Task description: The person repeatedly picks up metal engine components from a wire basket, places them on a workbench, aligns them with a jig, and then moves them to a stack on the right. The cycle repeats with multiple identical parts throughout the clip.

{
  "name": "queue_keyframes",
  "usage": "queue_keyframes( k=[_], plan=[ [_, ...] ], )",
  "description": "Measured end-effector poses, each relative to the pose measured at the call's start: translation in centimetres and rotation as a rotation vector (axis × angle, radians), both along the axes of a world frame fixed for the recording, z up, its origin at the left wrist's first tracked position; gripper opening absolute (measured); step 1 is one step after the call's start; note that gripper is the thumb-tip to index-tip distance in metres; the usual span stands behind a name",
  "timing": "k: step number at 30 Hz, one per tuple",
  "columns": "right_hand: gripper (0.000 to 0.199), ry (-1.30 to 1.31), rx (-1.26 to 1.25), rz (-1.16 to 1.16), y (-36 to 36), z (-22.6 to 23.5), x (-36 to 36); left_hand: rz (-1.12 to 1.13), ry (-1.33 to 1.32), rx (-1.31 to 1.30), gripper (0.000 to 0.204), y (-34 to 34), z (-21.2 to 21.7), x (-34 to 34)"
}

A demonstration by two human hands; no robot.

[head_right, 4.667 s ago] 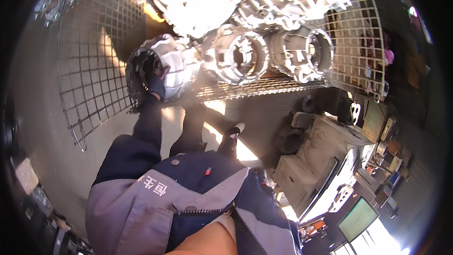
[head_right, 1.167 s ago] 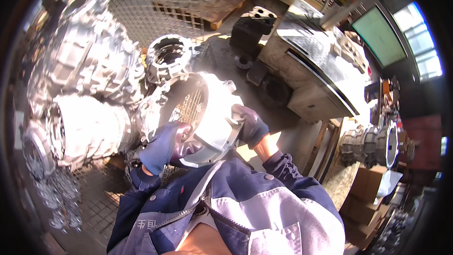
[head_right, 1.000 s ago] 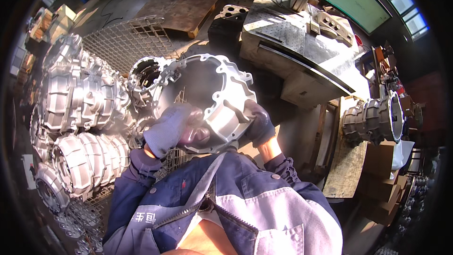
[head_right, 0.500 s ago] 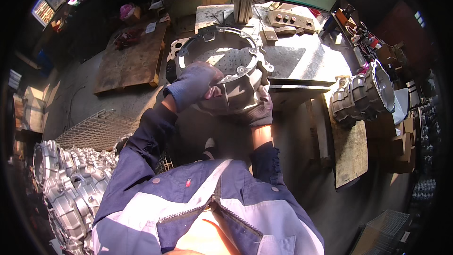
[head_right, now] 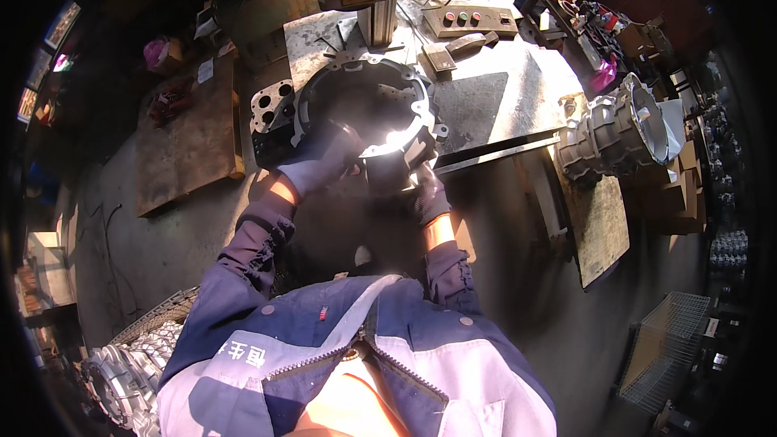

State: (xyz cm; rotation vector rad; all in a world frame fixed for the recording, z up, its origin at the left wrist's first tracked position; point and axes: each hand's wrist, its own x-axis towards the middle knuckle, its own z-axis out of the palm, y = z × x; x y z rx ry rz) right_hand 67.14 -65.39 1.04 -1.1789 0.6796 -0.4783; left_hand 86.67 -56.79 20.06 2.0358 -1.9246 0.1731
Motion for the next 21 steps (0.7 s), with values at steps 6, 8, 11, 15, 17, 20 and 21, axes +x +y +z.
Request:
queue_keyframes(
  k=[6,8,11,15,17,20,21],
  plan=[
    [0.049,0.296,0.563,0.081,-0.4,-0.6,-2.5,0.132,0.147,0.473,0.048,4.3,-3.9,-1.4],
    [0.044,0.277,0.559,0.085,-0.6,-0.6,-2.6,0.185,0.208,0.651,0.051,5.6,-5.1,-1.4],
    [0.033,0.322,0.523,0.131,-1.2,-0.7,-2.9,0.236,0.19,0.489,0.053,6.1,-5.8,-2.6],
    [0.02,0.425,0.358,0.18,-2.3,-1.2,-3.1,0.349,0.147,0.308,0.047,4.6,-5.4,-5.3],
    [0.02,0.449,0.253,0.217,-2.8,-1.4,-2.9,0.475,0.202,0.47,0.044,3.5,-5.2,-6.3],
    [0.024,0.558,0.082,0.337,-4.0,-1.1,-2.6,0.576,0.189,0.592,0.023,1.9,-5.4,-6.6],
    [0.021,0.511,0.077,0.368,-4.5,-0.9,-2.4,0.6,0.18,0.579,0.018,1.7,-5.6,-7.0]
  ],
)
